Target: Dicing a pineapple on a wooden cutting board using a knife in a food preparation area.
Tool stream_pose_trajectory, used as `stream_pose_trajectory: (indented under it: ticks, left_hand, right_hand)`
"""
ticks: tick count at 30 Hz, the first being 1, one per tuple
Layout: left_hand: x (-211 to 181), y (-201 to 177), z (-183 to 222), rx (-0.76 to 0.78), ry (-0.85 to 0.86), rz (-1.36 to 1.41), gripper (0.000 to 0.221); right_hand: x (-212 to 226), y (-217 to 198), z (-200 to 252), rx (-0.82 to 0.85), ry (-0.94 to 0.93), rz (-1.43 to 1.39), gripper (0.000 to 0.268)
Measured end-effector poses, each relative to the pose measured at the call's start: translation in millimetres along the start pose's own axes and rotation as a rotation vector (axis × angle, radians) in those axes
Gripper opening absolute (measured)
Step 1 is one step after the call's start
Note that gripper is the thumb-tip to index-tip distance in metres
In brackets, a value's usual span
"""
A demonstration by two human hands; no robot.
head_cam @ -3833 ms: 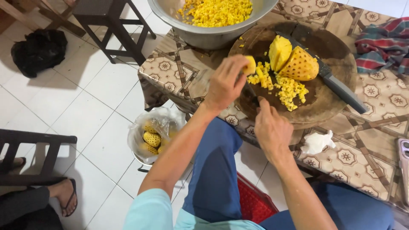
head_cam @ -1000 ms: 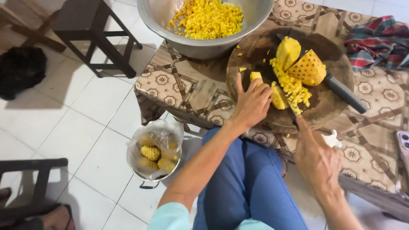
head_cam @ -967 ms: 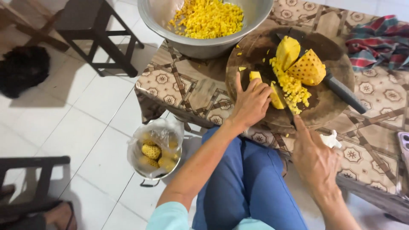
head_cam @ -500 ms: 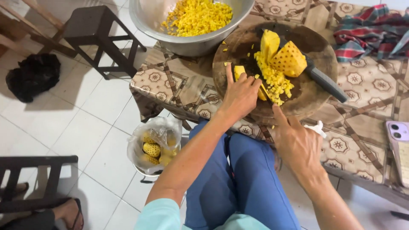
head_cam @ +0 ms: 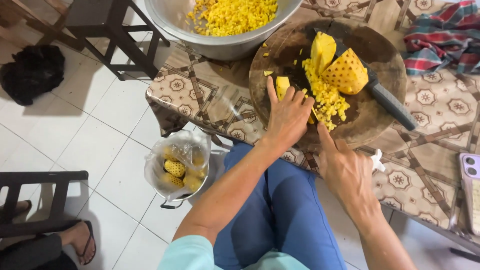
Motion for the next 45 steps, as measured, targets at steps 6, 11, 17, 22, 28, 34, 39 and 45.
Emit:
stream_pose_trajectory:
  ticks: [6,11,17,22,28,34,39,45]
  left_hand:
    - [-1,-7,0,-0.012,-0.037,-0.05,0.022]
    - [-1,-8,1,-0.025,-0.054,-0.026,0.023]
    - [-1,-19,-1,-0.016,-0.052,-0.015,0.024]
    - [2,-12,1,0.002,-0.062,-0.011,0.025]
    - [44,0,-2,0.258,-0.128,0.161,0.034]
    - [90,27,-6,0.463,-0.125,0.276,0.078]
    - [90,35,-17,0.449,-0.076,0.243,0.073]
    - [57,35,-13,0.531,-0.106,0.274,0.076]
  right_hand:
    - [3,-4,2,-0.031,-0.007,-0.058,0.05]
    - [-2,24,1,-0.206,-0.083,0.071,0.053]
    - [-10,22,25,-0.126,0.032,-0.09,0.053]
    - [-31,33,21,-0.171,0.112,-0.211,0.044]
    - [-27,15,18,-0.231,0.048,-0.24,0.041]
    - [-12,21,35,-0.092,0.054,-0.362,0.047]
    - [-28,31,22,-0.087,0.109,-0.268,0.045]
    - [-7,5,13,-0.266,0.064,-0.133,0.043]
Point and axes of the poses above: each hand's wrist, its own z-axis away from the middle knuckle, its own y-axis out of the palm, x = y × z, the point moved 6 cm from there along -z, towards the middle knuckle, and after that the axes turned 6 degrees about -z, right-handed, at the moved point
